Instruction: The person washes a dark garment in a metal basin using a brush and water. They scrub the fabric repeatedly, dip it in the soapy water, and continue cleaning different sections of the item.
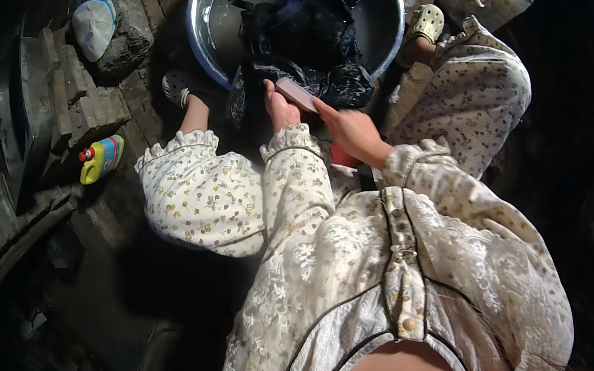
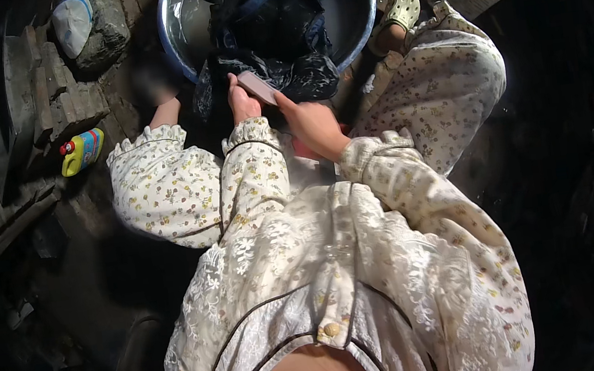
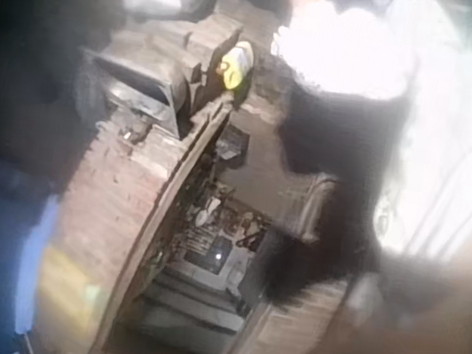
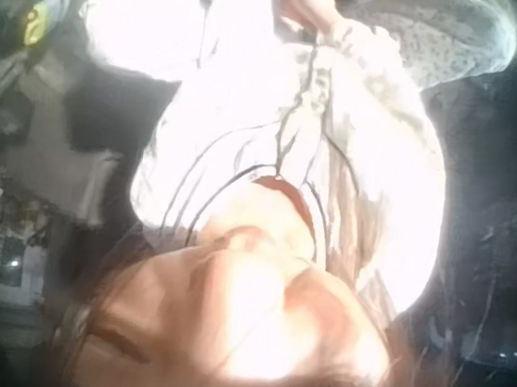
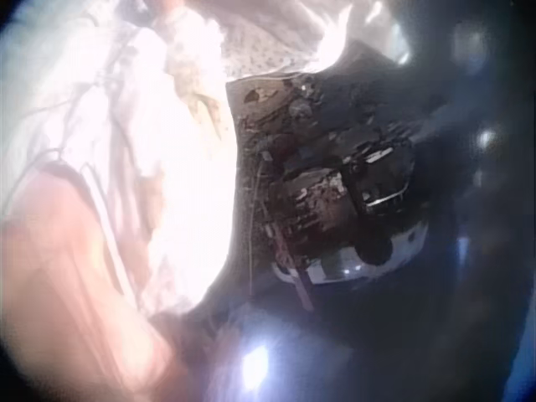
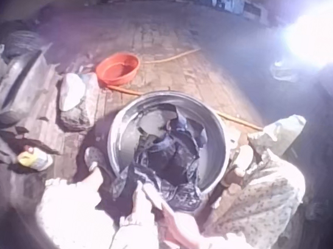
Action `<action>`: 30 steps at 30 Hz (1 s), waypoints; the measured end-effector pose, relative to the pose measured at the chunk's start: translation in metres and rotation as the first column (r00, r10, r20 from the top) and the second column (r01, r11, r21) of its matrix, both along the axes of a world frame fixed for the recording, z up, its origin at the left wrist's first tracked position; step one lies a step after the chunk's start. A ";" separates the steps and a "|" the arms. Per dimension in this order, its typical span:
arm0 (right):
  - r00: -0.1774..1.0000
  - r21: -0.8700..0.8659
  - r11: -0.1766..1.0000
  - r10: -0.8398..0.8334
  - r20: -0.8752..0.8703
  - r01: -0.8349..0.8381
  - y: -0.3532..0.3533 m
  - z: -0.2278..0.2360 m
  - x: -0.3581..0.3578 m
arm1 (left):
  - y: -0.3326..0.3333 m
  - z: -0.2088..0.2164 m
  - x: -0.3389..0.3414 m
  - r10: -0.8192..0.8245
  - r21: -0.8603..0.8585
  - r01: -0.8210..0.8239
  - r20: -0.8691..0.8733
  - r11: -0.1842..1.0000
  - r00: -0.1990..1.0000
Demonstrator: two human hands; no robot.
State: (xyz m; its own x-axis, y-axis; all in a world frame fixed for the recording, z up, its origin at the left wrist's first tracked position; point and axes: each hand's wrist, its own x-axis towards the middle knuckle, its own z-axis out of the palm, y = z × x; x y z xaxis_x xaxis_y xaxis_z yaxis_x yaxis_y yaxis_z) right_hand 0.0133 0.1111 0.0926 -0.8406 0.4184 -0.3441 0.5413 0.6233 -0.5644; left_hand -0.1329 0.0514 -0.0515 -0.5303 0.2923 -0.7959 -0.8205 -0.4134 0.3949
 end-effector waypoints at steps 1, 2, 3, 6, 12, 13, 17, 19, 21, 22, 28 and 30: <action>0.997 0.032 0.999 0.007 -0.082 -0.005 -0.001 -0.007 -0.023 | -0.008 -0.007 0.012 0.067 0.086 -0.048 -0.234 0.995 0.970; 0.990 0.066 0.998 -0.003 -0.142 0.012 0.004 -0.019 -0.037 | -0.002 0.024 0.013 -0.187 -0.095 0.169 -0.229 0.981 0.955; 0.983 0.065 0.998 -0.003 -0.181 0.015 0.006 -0.021 -0.050 | -0.009 0.032 0.015 -0.155 -0.037 0.151 -0.263 0.988 0.952; 0.982 0.050 0.998 0.041 -0.185 -0.032 -0.001 -0.021 -0.018 | -0.018 -0.004 0.004 -0.092 -0.022 0.090 -0.297 0.996 0.951; 0.993 0.134 0.991 0.011 -0.120 0.005 0.005 -0.016 -0.022 | 0.006 0.000 0.009 0.093 0.080 -0.076 -0.238 0.994 0.967; 0.997 0.139 0.990 -0.022 -0.080 0.033 0.012 -0.017 -0.043 | 0.004 0.004 0.014 0.010 0.137 0.018 -0.206 0.990 0.979; 0.992 0.050 0.999 -0.007 -0.123 0.013 -0.008 -0.018 -0.022 | -0.011 -0.020 0.004 0.080 0.072 -0.065 -0.224 0.995 0.971; 0.996 0.088 0.996 0.009 -0.093 -0.001 -0.013 -0.002 0.007 | 0.001 0.005 -0.002 -0.003 -0.046 0.003 0.004 0.999 1.000; 0.992 0.104 0.994 -0.003 -0.127 0.017 -0.007 -0.001 0.006 | 0.006 0.008 0.004 0.005 -0.026 -0.007 -0.063 1.000 0.998; 1.000 0.101 0.995 -0.008 -0.030 0.011 0.005 -0.003 -0.010 | 0.005 0.015 0.018 0.053 -0.013 -0.061 -0.338 0.998 0.940; 0.989 0.077 0.997 -0.007 -0.146 0.018 -0.014 -0.006 -0.008 | -0.007 -0.013 -0.001 0.084 0.047 -0.083 -0.038 0.995 0.996; 1.000 0.008 1.000 -0.025 -0.010 0.025 -0.017 0.003 0.014 | 0.003 0.026 0.002 -0.054 -0.139 0.040 -0.102 0.989 0.993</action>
